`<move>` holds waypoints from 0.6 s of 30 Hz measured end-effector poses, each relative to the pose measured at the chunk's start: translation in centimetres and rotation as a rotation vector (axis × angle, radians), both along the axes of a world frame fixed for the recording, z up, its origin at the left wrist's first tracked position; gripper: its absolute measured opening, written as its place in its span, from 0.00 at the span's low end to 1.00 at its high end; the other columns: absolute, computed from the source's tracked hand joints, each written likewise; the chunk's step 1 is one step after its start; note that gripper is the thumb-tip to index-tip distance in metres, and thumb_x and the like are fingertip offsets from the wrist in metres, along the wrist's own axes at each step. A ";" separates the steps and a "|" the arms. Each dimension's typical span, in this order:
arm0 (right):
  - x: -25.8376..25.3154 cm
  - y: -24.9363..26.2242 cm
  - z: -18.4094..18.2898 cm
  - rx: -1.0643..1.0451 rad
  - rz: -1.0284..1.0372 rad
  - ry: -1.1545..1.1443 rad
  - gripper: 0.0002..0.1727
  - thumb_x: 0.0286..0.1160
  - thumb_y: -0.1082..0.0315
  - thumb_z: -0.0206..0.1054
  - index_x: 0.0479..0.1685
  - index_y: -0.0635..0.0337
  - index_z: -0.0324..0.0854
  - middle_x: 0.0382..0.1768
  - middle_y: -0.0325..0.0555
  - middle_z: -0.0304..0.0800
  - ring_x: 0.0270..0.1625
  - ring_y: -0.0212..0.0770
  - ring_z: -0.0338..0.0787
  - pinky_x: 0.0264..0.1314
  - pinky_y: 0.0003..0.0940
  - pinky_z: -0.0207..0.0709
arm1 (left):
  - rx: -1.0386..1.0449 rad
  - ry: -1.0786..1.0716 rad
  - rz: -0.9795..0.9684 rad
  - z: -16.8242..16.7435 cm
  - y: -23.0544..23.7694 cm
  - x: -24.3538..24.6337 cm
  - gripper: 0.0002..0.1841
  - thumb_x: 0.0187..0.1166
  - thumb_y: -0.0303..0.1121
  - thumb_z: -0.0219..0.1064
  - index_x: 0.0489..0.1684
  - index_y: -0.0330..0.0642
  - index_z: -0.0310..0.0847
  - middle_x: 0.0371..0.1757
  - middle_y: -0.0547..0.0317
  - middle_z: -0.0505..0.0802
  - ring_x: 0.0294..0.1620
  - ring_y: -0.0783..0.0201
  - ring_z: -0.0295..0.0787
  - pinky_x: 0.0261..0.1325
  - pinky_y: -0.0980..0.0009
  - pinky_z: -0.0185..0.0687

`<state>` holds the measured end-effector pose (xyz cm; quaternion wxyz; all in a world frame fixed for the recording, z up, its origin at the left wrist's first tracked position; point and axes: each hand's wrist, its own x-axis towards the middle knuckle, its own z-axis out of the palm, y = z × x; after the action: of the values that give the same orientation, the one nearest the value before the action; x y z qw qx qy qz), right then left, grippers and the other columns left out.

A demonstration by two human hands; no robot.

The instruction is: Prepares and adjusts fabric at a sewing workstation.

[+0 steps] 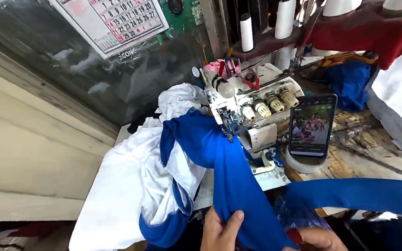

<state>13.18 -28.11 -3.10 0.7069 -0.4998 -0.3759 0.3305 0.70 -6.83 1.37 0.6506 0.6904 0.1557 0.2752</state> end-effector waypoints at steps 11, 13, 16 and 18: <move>3.5 8.7 4.4 -0.135 -0.342 -0.079 0.10 0.78 0.61 0.74 0.42 0.58 0.91 0.26 0.39 0.93 0.19 0.34 0.88 0.16 0.29 0.84 | 0.670 0.330 0.087 5.3 8.6 5.7 0.23 0.85 0.49 0.62 0.69 0.43 0.77 0.49 0.64 0.94 0.50 0.71 0.92 0.55 0.65 0.92; 4.2 10.6 4.9 -0.149 -0.371 -0.027 0.11 0.78 0.60 0.73 0.42 0.58 0.91 0.29 0.40 0.95 0.20 0.35 0.90 0.17 0.29 0.85 | 0.780 0.437 0.138 5.4 10.3 6.2 0.24 0.86 0.55 0.57 0.65 0.46 0.79 0.43 0.64 0.94 0.46 0.69 0.93 0.50 0.59 0.92; 5.6 13.5 6.0 -0.192 -0.391 0.077 0.11 0.79 0.60 0.72 0.42 0.59 0.91 0.32 0.42 0.97 0.24 0.37 0.93 0.23 0.31 0.88 | 0.885 0.493 0.171 5.6 12.8 7.6 0.26 0.88 0.56 0.54 0.66 0.44 0.80 0.41 0.57 0.93 0.45 0.62 0.92 0.48 0.50 0.89; 6.2 15.7 6.2 -0.195 -0.438 0.150 0.13 0.78 0.61 0.72 0.32 0.61 0.88 0.24 0.45 0.93 0.23 0.39 0.92 0.26 0.32 0.89 | 0.811 0.470 0.118 5.8 14.8 8.9 0.25 0.89 0.52 0.56 0.72 0.44 0.77 0.52 0.53 0.93 0.54 0.58 0.92 0.58 0.46 0.87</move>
<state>19.40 -12.42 3.10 0.7360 -0.6091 -0.1714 0.2405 9.61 7.99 7.21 0.2588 0.9223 0.2177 0.1869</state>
